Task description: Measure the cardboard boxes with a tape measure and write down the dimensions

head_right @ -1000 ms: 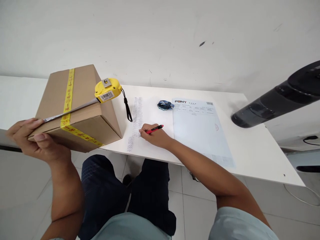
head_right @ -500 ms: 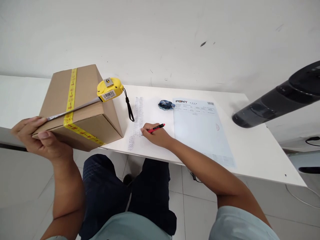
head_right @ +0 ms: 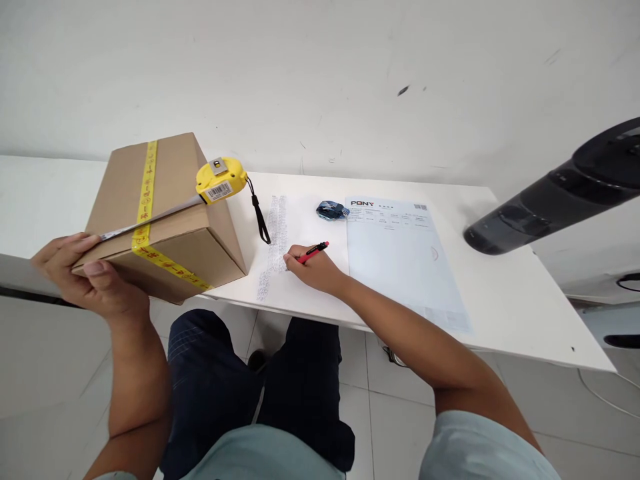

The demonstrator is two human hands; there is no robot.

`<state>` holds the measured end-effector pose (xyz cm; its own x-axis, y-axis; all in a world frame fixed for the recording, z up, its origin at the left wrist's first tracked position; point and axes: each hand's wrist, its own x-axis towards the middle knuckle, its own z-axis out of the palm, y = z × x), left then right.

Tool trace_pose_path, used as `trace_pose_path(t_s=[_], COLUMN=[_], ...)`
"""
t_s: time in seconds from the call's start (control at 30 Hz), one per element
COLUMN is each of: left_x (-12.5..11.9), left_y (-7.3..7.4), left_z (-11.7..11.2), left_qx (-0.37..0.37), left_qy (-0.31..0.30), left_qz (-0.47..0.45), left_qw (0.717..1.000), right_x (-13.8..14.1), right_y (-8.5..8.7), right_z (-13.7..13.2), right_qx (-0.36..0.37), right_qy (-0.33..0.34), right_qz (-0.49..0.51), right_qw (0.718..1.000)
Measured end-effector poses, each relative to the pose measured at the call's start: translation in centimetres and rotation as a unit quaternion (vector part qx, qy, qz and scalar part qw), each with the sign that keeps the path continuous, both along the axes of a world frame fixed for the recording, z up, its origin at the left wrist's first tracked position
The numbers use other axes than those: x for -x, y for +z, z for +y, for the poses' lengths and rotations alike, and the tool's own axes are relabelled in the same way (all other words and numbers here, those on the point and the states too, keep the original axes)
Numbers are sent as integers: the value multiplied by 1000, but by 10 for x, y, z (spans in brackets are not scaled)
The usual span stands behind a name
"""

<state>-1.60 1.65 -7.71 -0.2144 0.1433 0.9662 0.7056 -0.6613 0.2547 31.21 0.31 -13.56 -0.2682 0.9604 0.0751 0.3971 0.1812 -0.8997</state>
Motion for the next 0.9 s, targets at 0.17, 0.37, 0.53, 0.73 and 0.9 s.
trace_pose_path(t_s=[0.17, 0.37, 0.53, 0.73, 0.9], left_x=[0, -1, 0, 1, 0], left_y=[0, 0, 0, -1, 0], left_z=[0, -1, -2, -3, -3], left_qx=[-2, 3, 30, 21, 13], left_qy=[1, 6, 42, 20, 5], left_qz=[0, -1, -1, -2, -3], left_qw=[1000, 1000, 999, 1000, 1000], right_x=[0, -1, 1, -3, -13], right_y=[1, 1, -1, 0, -6], right_z=[-1, 0, 0, 0, 7], right_qx=[0, -1, -15, -151, -196], right_qy=[15, 11, -12, -200, -176], right_qz=[5, 11, -8, 32, -21], right_qw=[1000, 1000, 1000, 968, 965])
